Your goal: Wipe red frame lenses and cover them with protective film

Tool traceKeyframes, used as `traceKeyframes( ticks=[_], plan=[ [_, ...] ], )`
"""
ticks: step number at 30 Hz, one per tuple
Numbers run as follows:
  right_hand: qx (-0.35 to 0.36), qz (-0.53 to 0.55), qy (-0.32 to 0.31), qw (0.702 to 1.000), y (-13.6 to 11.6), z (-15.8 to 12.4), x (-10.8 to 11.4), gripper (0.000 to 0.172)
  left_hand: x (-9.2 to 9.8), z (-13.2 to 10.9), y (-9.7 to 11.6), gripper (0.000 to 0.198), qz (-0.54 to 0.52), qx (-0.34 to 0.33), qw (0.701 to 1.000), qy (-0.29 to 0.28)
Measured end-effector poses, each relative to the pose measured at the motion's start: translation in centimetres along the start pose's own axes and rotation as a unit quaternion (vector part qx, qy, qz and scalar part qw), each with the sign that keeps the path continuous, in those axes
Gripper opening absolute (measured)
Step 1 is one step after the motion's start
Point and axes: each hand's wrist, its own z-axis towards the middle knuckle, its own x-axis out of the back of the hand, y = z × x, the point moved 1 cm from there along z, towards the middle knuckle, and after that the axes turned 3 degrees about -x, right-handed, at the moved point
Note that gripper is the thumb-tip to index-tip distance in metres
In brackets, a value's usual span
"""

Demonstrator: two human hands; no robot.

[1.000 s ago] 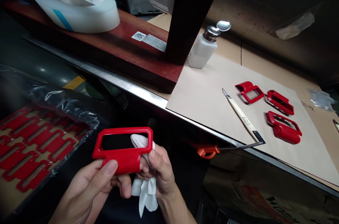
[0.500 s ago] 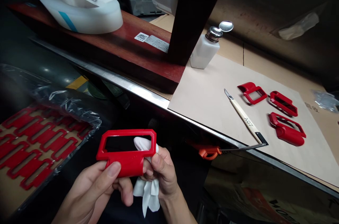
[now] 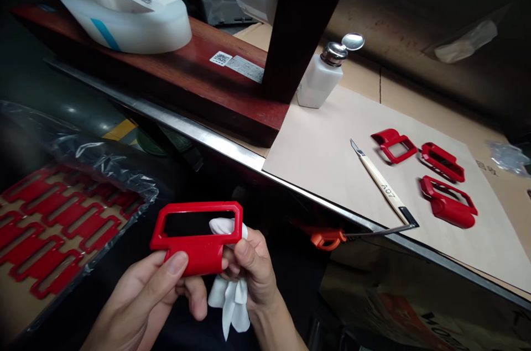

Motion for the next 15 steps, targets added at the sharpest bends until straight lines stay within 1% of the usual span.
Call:
traceKeyframes(
  ticks=[3, 6, 15],
  plan=[
    [-0.001, -0.015, 0.019, 1.0, -0.07, 0.07, -0.2, 0.024, 0.06, 0.01, 0.0, 0.027, -0.002, -0.001, 1.0, 0.001],
    [0.004, -0.02, 0.017, 1.0, -0.12, 0.17, -0.17, 0.03, -0.01, -0.01, 0.02, 0.025, 0.0, -0.001, 1.0, 0.016],
    [0.001, -0.012, -0.006, 1.0, -0.31, 0.19, -0.19, 0.02, -0.28, -0.06, 0.08, 0.026, 0.003, -0.013, 0.999, 0.029]
  ],
)
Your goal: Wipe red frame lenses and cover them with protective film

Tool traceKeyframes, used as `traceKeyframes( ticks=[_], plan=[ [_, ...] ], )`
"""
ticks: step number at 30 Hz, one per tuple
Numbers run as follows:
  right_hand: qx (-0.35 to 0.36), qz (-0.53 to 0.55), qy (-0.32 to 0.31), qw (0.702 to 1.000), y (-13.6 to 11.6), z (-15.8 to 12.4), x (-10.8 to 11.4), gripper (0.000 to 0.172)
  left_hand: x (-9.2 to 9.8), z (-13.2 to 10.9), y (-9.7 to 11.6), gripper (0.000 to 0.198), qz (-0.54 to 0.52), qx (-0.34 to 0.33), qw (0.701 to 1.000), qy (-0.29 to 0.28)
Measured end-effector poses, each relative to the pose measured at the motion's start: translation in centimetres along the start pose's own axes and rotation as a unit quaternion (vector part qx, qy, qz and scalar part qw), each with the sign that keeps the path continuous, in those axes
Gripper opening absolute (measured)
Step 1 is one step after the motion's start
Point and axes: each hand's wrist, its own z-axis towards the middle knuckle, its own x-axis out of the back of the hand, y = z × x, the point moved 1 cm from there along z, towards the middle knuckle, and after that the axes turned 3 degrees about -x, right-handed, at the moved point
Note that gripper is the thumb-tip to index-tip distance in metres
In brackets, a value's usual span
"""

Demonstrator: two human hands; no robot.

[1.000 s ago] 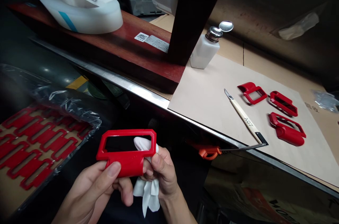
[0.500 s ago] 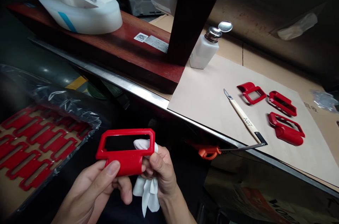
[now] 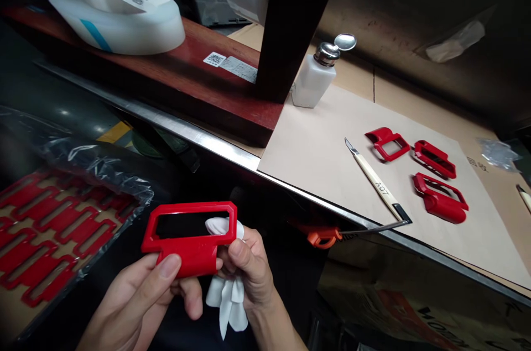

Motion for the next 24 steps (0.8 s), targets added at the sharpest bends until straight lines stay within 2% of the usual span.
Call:
traceKeyframes(
  ticks=[5, 11, 18, 21, 24],
  plan=[
    [-0.004, -0.004, 0.007, 1.0, -0.2, 0.0, 0.0, 0.026, -0.1, 0.0, 0.1, 0.024, 0.002, 0.001, 1.0, 0.002],
    [0.002, 0.0, -0.015, 1.0, -0.3, 0.3, 0.0, 0.025, -0.1, 0.2, 0.3, 0.027, 0.018, -0.002, 1.0, -0.006],
    [0.005, -0.024, 0.048, 0.999, 0.2, -0.1, 0.9, 0.038, 0.2, 1.2, 0.3, 0.025, 0.022, -0.025, 0.999, -0.025],
    [0.009, -0.044, 0.049, 0.998, 0.3, -0.2, 1.7, 0.045, -0.3, 1.4, 0.9, 0.025, 0.011, -0.048, 0.998, -0.035],
    [0.0, -0.077, 0.058, 0.995, 0.5, -0.3, 2.2, 0.041, -1.8, 1.5, 2.6, 0.029, 0.016, -0.074, 0.995, -0.058]
  ],
)
